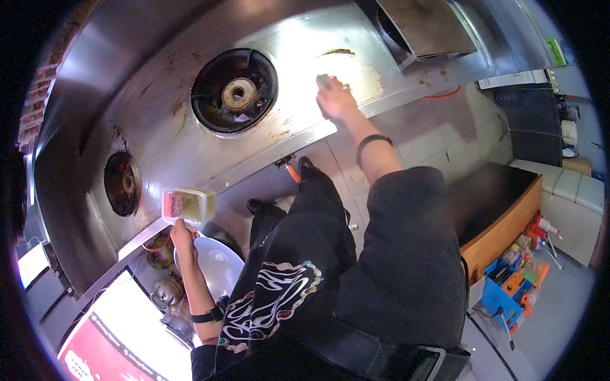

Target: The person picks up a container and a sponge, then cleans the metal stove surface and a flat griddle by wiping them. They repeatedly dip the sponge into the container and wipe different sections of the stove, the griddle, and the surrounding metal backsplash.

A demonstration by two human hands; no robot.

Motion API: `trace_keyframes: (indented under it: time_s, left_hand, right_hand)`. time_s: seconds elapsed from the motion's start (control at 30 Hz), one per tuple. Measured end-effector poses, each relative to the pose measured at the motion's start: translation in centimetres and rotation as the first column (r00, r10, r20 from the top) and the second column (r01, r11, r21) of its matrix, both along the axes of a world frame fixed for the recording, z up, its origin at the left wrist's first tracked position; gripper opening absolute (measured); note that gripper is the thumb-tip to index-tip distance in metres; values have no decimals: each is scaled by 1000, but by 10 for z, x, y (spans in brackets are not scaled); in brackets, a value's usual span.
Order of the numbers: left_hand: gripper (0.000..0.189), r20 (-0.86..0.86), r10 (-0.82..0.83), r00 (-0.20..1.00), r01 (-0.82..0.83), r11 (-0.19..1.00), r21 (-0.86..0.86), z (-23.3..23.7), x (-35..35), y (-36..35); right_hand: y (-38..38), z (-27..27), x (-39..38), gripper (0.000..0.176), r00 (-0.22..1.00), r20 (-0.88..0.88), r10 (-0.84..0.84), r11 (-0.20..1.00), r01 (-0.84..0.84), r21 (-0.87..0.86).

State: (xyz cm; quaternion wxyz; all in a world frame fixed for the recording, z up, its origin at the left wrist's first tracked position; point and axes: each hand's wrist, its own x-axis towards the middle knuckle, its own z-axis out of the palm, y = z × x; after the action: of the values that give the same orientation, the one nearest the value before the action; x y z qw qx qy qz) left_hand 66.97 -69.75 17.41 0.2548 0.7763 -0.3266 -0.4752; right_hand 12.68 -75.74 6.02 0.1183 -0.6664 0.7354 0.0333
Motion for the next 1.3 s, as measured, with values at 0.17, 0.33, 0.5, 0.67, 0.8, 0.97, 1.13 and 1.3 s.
trace_keyframes:
  time_s: [0.17,0.33,0.5,0.67,0.8,0.97,1.13,1.3]
  left_hand:
    - [34,-34,-8,999,7,1000,-9,4,-68,-1]
    - [36,-9,-59,998,59,998,14,-3,-103,-10]
    - [37,36,-185,982,185,983,0,-4,-111,-18]
    - [45,96,-293,951,300,952,-65,-6,-121,-29]
    - [48,221,-418,881,435,900,-35,-19,-117,-48]
    - [49,285,-462,840,511,850,-129,17,-139,-53]
    - [50,356,-555,752,637,751,-175,30,-140,-55]
    - [48,272,-534,801,589,782,-201,-17,-137,-59]
  right_hand:
    - [-28,-74,33,51,872,73,-484,835,486,-257]
    - [34,-26,167,26,792,301,531,780,-318,-538]
    - [10,-44,53,28,889,364,279,955,-219,-199]
    - [-7,24,22,28,940,281,-194,981,176,87]
    - [-20,75,94,41,648,761,-14,888,358,-289]
    - [17,165,199,35,655,536,533,846,-420,-328]
    - [23,162,236,29,739,461,491,858,-503,-106]
    - [7,120,251,25,812,396,429,878,-478,29]
